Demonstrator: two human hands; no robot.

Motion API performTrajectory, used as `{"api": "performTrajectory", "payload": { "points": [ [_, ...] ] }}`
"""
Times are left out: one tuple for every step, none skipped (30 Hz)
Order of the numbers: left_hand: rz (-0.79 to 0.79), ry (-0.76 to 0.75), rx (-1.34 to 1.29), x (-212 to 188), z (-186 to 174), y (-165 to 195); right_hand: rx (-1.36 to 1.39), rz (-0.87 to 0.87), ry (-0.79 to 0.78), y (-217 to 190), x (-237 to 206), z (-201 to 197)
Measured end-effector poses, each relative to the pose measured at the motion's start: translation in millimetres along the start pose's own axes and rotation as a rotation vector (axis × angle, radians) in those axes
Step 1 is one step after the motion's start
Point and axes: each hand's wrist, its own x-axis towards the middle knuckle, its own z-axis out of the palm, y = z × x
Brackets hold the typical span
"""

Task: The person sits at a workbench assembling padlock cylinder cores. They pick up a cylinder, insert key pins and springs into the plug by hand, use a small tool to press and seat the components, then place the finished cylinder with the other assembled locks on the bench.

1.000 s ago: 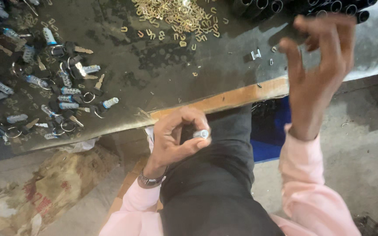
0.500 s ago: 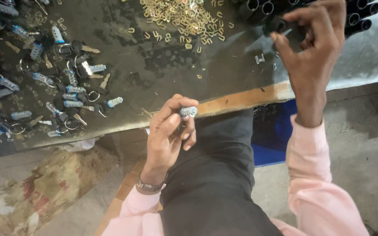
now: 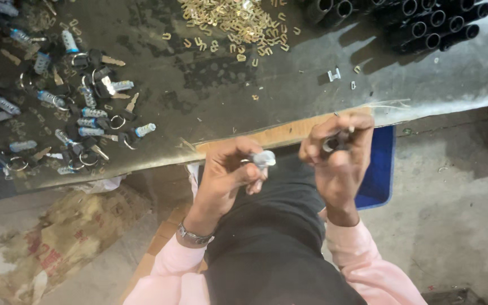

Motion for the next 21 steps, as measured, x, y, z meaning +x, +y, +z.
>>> {"api": "performTrajectory", "payload": {
  "points": [
    [-0.004,0.022,0.061,-2.4,0.3,-0.8,-0.075,-0.029,-0.037,3.1,-1.3,1.0],
    [-0.007,0.033,0.075,-3.6,0.2,-1.6,-0.151,-0.06,-0.073,6.4,-2.4,2.2],
    [-0.01,0.043,0.088,-4.1,0.0,-2.7,-0.134,-0.074,-0.068,9.8,-3.5,3.4],
    [-0.015,0.053,0.1,-5.0,0.1,-4.0,-0.118,-0.086,-0.061,13.5,-5.6,5.3],
    [-0.013,0.078,0.109,-5.4,0.1,-5.4,-0.102,-0.1,-0.053,17.0,-8.2,7.1],
    [-0.011,0.104,0.117,-5.6,0.5,-6.9,-0.108,-0.089,-0.005,20.3,-11.1,8.9],
    [-0.009,0.13,0.126,-5.9,1.2,-8.1,-0.115,-0.077,0.043,23.6,-14.4,10.9],
    [0.011,0.144,0.15,-6.3,2.2,-9.3,-0.121,-0.064,0.091,26.6,-18.1,12.8],
    [0.031,0.159,0.174,-7.0,3.6,-10.3,-0.143,-0.062,0.115,29.2,-21.9,14.5],
    [0.052,0.171,0.2,-7.0,4.9,-10.4,-0.165,-0.064,0.138,31.7,-24.6,16.0],
    [0.078,0.162,0.243,-6.5,6.0,-9.9,-0.186,-0.066,0.162,34.2,-26.4,16.9],
    [0.1,0.156,0.285,-7.3,8.0,-8.8,-0.214,-0.081,0.166,36.1,-27.5,17.2],
    [0.123,0.148,0.328,-7.6,9.7,-7.1,-0.241,-0.097,0.171,38.2,-27.7,17.4],
    [0.14,0.165,0.433,-7.2,11.5,-4.7,-0.268,-0.116,0.175,39.8,-27.2,17.3],
    [0.153,0.183,0.536,-7.3,13.9,-2.1,-0.259,-0.102,0.163,40.8,-26.6,17.1],
    [0.164,0.199,0.639,-7.4,16.7,0.6,-0.25,-0.088,0.153,41.1,-26.1,17.1],
    [0.254,0.197,0.765,-6.6,19.5,3.4,-0.241,-0.076,0.141,40.6,-25.2,16.9],
    [0.344,0.194,0.89,-5.7,22.5,6.2,-0.255,-0.059,0.128,39.2,-24.5,16.9],
    [0.434,0.189,1.015,-5.2,25.4,9.1,-0.268,-0.041,0.114,36.4,-24.2,16.8],
    [0.503,0.186,1.114,-5.0,27.8,12.5,-0.282,-0.025,0.099,33.4,-23.6,17.1],
    [0.572,0.182,1.212,-5.0,29.7,15.7,-0.402,-0.031,0.08,29.4,-23.4,17.6]
  ]
}}
